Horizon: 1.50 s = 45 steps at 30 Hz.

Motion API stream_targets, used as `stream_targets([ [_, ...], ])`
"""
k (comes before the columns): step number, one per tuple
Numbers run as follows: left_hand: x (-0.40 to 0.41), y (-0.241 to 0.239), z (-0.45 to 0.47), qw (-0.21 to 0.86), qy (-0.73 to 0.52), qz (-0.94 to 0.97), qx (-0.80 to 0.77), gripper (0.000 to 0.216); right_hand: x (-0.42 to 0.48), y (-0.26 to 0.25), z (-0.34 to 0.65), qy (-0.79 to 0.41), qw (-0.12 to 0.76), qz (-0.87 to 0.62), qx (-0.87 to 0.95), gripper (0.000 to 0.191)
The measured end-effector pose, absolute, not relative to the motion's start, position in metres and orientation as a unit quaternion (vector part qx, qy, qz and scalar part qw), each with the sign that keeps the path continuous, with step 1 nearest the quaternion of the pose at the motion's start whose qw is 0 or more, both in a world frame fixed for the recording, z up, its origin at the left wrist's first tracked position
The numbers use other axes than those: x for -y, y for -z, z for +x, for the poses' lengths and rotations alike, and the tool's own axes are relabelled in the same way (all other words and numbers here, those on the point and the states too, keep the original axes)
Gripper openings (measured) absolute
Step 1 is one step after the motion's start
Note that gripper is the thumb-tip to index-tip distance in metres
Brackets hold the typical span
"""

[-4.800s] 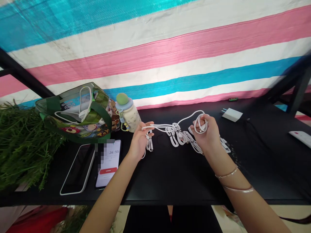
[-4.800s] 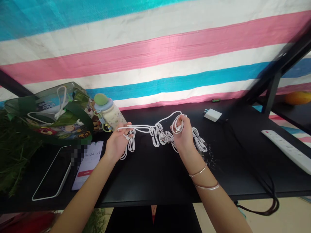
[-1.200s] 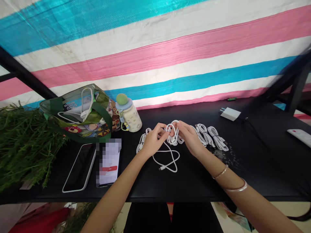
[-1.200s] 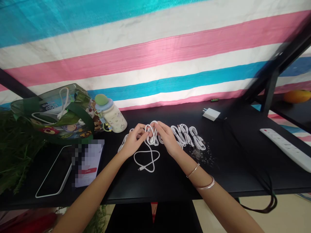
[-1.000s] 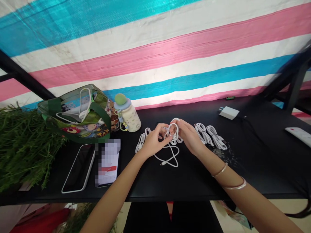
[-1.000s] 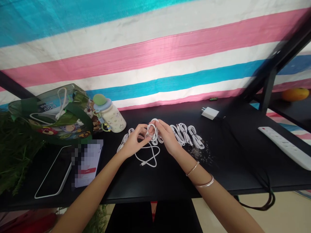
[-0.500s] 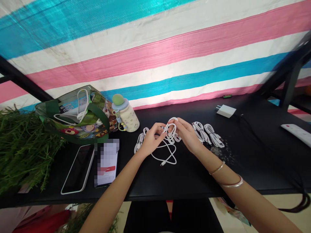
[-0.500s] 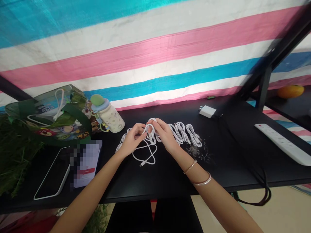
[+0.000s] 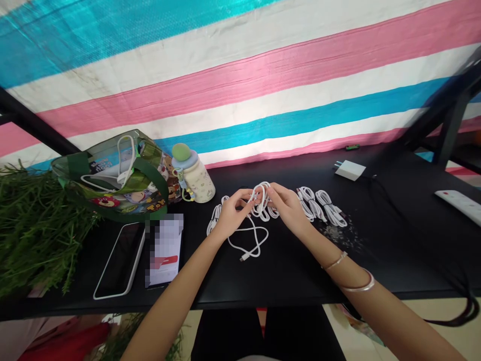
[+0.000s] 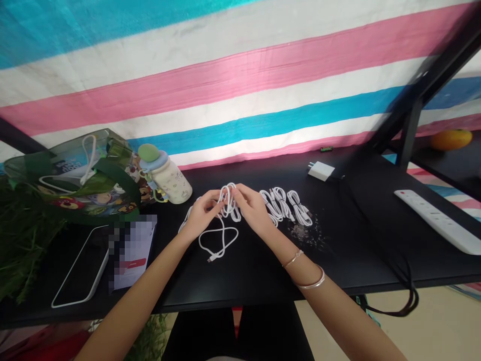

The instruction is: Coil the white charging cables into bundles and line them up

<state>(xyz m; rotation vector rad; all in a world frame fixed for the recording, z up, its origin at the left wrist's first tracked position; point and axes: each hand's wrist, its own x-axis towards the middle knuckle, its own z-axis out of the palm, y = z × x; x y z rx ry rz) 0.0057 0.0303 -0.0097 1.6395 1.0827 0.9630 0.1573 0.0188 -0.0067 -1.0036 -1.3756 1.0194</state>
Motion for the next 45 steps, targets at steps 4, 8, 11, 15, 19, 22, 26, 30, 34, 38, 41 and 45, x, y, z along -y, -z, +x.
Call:
stream_targets([
  [4, -0.031, 0.009, 0.005, 0.434, -0.394, 0.683, -0.436, 0.028, -0.019, 0.008, 0.158, -0.428, 0.541, -0.425, 0.586, 0.056],
  [8, -0.031, 0.011, 0.005, 0.397, -0.393, 0.7, -0.444, 0.03, -0.018, 0.008, 0.157, -0.429, 0.535, -0.418, 0.596, 0.055],
  [11, -0.031, 0.013, 0.005, 0.373, -0.388, 0.712, -0.45, 0.031, -0.017, 0.009, 0.156, -0.431, 0.533, -0.413, 0.599, 0.045],
  [15, -0.032, 0.015, 0.004, 0.342, -0.39, 0.728, -0.449, 0.029, -0.017, 0.01, 0.155, -0.421, 0.534, -0.424, 0.598, 0.031],
  [19, -0.032, 0.017, 0.004, 0.343, -0.386, 0.731, -0.445, 0.029, -0.017, 0.009, 0.155, -0.418, 0.536, -0.428, 0.595, 0.027],
  [22, -0.031, 0.016, 0.005, 0.355, -0.384, 0.732, -0.437, 0.03, -0.017, 0.007, 0.156, -0.418, 0.537, -0.425, 0.597, 0.026],
  [26, -0.029, 0.012, 0.006, 0.347, -0.37, 0.743, -0.437, 0.029, -0.018, 0.007, 0.156, -0.419, 0.537, -0.42, 0.6, 0.025],
  [30, -0.027, 0.009, 0.006, 0.302, -0.343, 0.76, -0.462, 0.024, -0.019, 0.011, 0.155, -0.436, 0.527, -0.413, 0.602, 0.029],
  [34, -0.027, 0.007, 0.006, 0.294, -0.352, 0.752, -0.473, 0.023, -0.018, 0.013, 0.155, -0.448, 0.52, -0.412, 0.599, 0.041],
  [38, -0.029, 0.007, 0.004, 0.32, -0.386, 0.729, -0.465, 0.027, -0.018, 0.009, 0.156, -0.466, 0.526, -0.407, 0.583, 0.052],
  [41, -0.031, 0.008, 0.003, 0.347, -0.395, 0.716, -0.46, 0.028, -0.018, 0.006, 0.156, -0.519, 0.532, -0.392, 0.543, 0.053],
  [45, -0.032, 0.009, 0.003, 0.374, -0.4, 0.707, -0.447, 0.029, -0.018, 0.004, 0.156, -0.574, 0.539, -0.379, 0.487, 0.049],
])
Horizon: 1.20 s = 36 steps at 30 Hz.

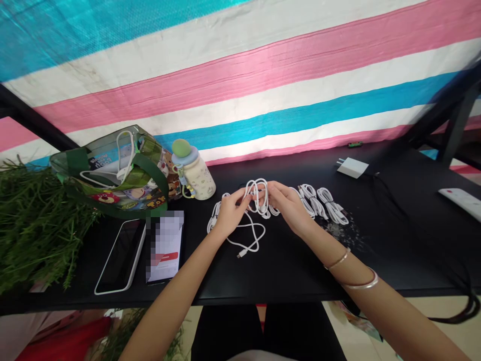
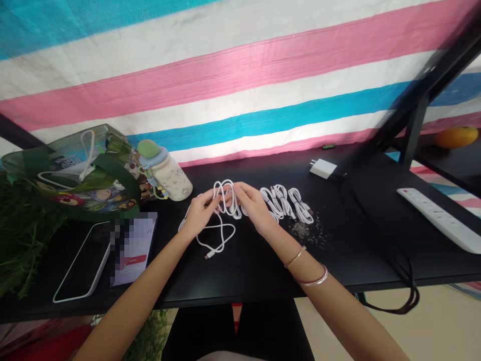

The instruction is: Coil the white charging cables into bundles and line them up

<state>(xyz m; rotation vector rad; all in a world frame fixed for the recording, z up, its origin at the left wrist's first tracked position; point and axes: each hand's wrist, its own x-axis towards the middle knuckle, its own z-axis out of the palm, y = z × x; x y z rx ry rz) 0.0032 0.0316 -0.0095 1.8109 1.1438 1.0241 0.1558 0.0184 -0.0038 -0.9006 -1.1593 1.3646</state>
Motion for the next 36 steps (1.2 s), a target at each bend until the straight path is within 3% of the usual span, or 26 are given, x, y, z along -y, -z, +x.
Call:
stream_targets([
  [12, -0.0296, 0.0071, 0.0039, 0.4, -0.397, 0.693, -0.45, 0.034, -0.0183, 0.0038, 0.1583, -0.652, 0.503, -0.355, 0.442, 0.035],
  [22, -0.03, 0.0051, 0.0022, 0.417, -0.386, 0.683, -0.458, 0.034, -0.0181, 0.0002, 0.1608, -0.693, 0.458, -0.323, 0.454, 0.043],
  [36, -0.0312, 0.0082, 0.001, 0.453, -0.383, 0.679, -0.431, 0.03, -0.0214, 0.0022, 0.1633, -0.679, 0.5, -0.342, 0.415, 0.038],
])
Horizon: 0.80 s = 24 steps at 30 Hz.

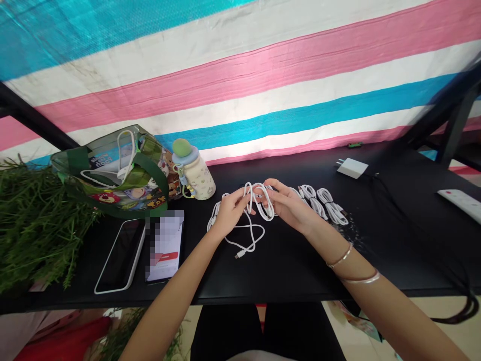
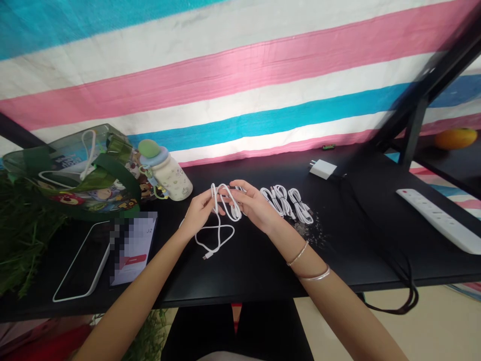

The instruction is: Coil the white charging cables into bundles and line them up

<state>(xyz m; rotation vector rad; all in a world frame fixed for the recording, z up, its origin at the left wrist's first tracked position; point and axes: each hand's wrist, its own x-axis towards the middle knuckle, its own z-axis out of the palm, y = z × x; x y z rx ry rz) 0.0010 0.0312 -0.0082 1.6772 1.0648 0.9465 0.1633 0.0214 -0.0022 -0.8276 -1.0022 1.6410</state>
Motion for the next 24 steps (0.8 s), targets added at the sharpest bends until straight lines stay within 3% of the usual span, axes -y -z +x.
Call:
stream_targets([
  [10, -0.0295, 0.0123, 0.0026, 0.519, -0.316, 0.685, -0.402, 0.038, -0.0238, 0.0073, 0.1626, -0.65, 0.547, -0.347, 0.397, 0.04],
  [24, -0.0261, 0.0099, 0.0043, 0.498, -0.296, 0.699, -0.42, 0.028, -0.0246, 0.0104, 0.1606, -0.594, 0.582, -0.369, 0.416, 0.039],
])
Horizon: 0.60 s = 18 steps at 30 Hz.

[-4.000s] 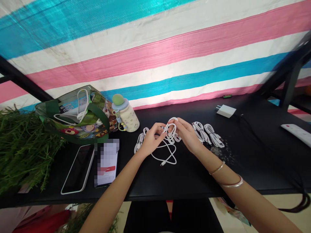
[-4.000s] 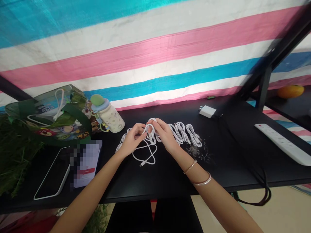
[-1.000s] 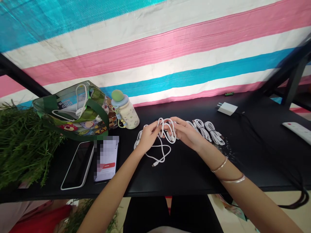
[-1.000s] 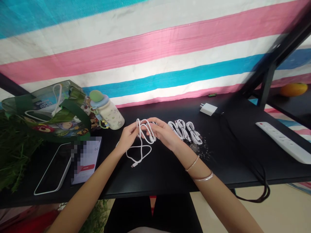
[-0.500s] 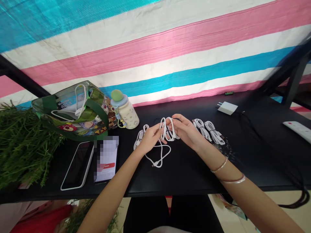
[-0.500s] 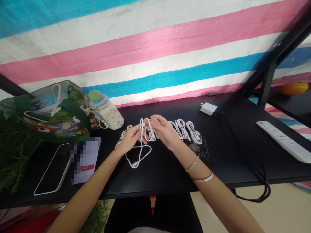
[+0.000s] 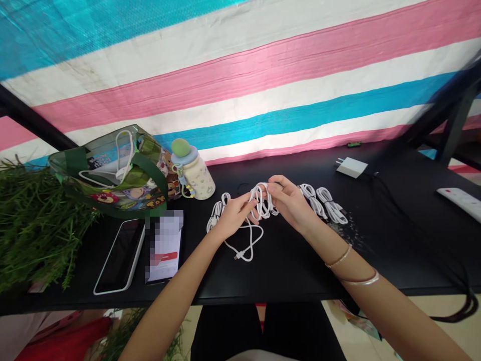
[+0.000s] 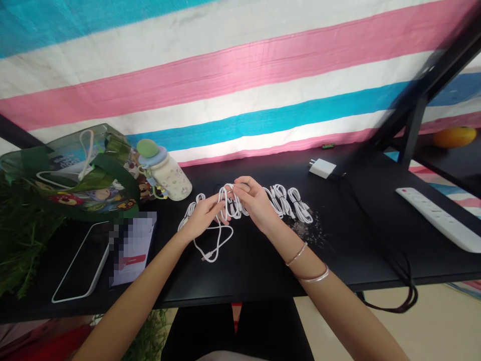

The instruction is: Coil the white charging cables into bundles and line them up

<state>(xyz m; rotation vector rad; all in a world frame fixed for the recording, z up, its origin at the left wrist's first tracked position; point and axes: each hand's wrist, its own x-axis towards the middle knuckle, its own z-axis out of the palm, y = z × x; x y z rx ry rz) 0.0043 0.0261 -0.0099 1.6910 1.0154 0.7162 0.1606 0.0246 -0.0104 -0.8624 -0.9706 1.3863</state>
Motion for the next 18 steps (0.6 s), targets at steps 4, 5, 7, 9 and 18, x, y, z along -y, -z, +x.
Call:
stream_targets([
  [4, -0.025, 0.01, 0.005, 0.486, -0.298, 0.705, -0.423, 0.025, -0.022, 0.008, 0.158, -0.601, 0.582, -0.368, 0.405, 0.04],
  [5, -0.025, 0.009, 0.005, 0.481, -0.294, 0.708, -0.426, 0.026, -0.022, 0.007, 0.158, -0.598, 0.581, -0.37, 0.41, 0.039],
  [7, -0.024, 0.007, 0.005, 0.456, -0.28, 0.72, -0.442, 0.028, -0.02, 0.006, 0.157, -0.587, 0.578, -0.374, 0.426, 0.038],
  [9, -0.023, 0.004, 0.005, 0.401, -0.254, 0.742, -0.474, 0.031, -0.019, 0.005, 0.157, -0.568, 0.577, -0.381, 0.445, 0.037],
  [18, -0.02, -0.006, 0.008, 0.266, -0.14, 0.788, -0.537, 0.04, -0.018, 0.008, 0.155, -0.535, 0.582, -0.373, 0.486, 0.044],
])
